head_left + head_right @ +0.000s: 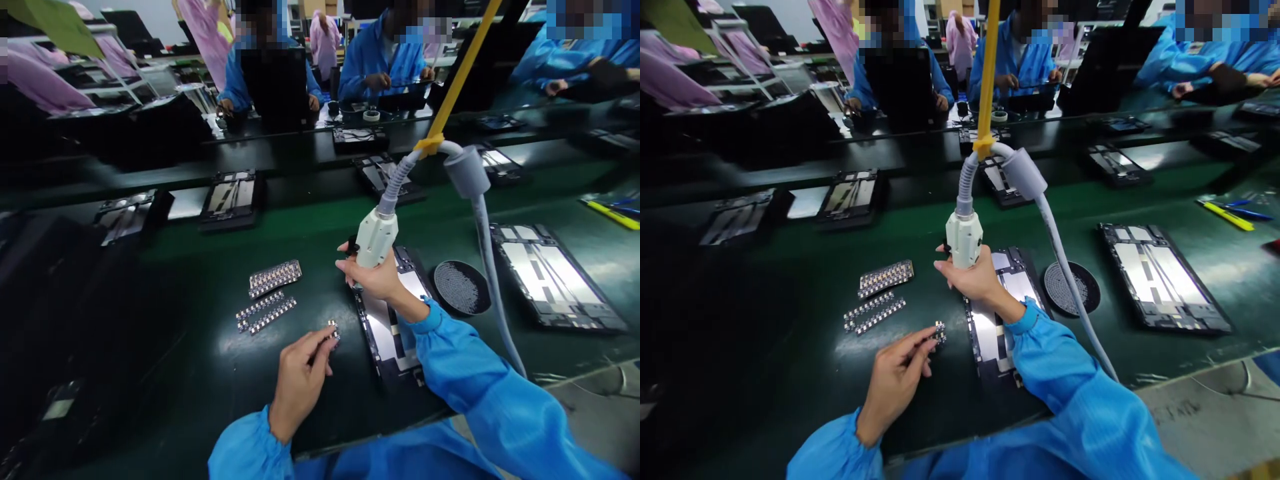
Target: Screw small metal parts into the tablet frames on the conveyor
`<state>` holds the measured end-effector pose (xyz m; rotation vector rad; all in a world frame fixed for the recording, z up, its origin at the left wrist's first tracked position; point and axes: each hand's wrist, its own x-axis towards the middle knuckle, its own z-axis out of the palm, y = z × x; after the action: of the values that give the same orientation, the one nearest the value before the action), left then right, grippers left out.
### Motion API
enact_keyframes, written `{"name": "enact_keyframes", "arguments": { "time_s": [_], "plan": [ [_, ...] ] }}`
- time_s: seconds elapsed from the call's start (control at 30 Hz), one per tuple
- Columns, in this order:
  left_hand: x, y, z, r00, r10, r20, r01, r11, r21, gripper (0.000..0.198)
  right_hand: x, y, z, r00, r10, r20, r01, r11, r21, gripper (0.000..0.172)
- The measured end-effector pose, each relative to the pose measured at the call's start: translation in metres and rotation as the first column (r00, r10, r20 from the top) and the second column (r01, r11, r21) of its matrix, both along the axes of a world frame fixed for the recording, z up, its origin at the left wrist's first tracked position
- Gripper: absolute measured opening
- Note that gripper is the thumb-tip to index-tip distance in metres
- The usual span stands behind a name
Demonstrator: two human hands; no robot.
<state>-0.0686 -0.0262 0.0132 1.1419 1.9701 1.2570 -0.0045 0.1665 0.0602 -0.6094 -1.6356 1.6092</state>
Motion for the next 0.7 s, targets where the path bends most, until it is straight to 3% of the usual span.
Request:
{"name": "enact_keyframes", "arguments": {
  "time_s": [0.1,0.23,0.37,0.43,0.53,0.6,0.7],
  "plan": [
    [0.001,-0.001,0.000,0.986,0.002,-0.166,0.012,0.996,0.086,0.028,0.000,0.000,0.000,1.000,0.004,0.012,-0.004,1.000,-0.005,0.025],
    [0.009,-0.002,0.009,0.967,-0.019,-0.253,0.067,0.981,0.182,0.031,0.001,-0.002,0.000,0.999,0.024,0.027,-0.024,1.000,0.012,0.024],
    [0.041,-0.002,0.019,0.921,-0.202,-0.334,0.272,0.946,0.178,0.038,0.001,-0.005,-0.003,0.998,0.042,0.056,-0.046,0.995,0.088,0.021],
    [0.062,0.003,0.016,0.822,-0.321,-0.470,0.447,0.875,0.186,0.036,0.001,-0.006,-0.006,0.996,0.034,0.077,-0.043,0.991,0.126,0.019],
    [0.087,0.016,0.003,0.578,-0.401,-0.711,0.627,0.776,0.072,0.036,0.000,-0.008,-0.009,0.996,0.021,0.089,-0.033,0.991,0.133,0.018],
    [0.096,0.025,-0.009,0.456,-0.363,-0.812,0.597,0.802,-0.023,0.042,0.001,-0.008,-0.005,0.998,0.015,0.065,-0.023,0.993,0.116,0.018],
    [0.094,0.033,-0.023,0.398,-0.209,-0.893,0.479,0.878,0.008,0.032,0.011,-0.003,0.014,0.999,-0.044,-0.013,0.045,0.994,0.096,0.019]
  ]
}}
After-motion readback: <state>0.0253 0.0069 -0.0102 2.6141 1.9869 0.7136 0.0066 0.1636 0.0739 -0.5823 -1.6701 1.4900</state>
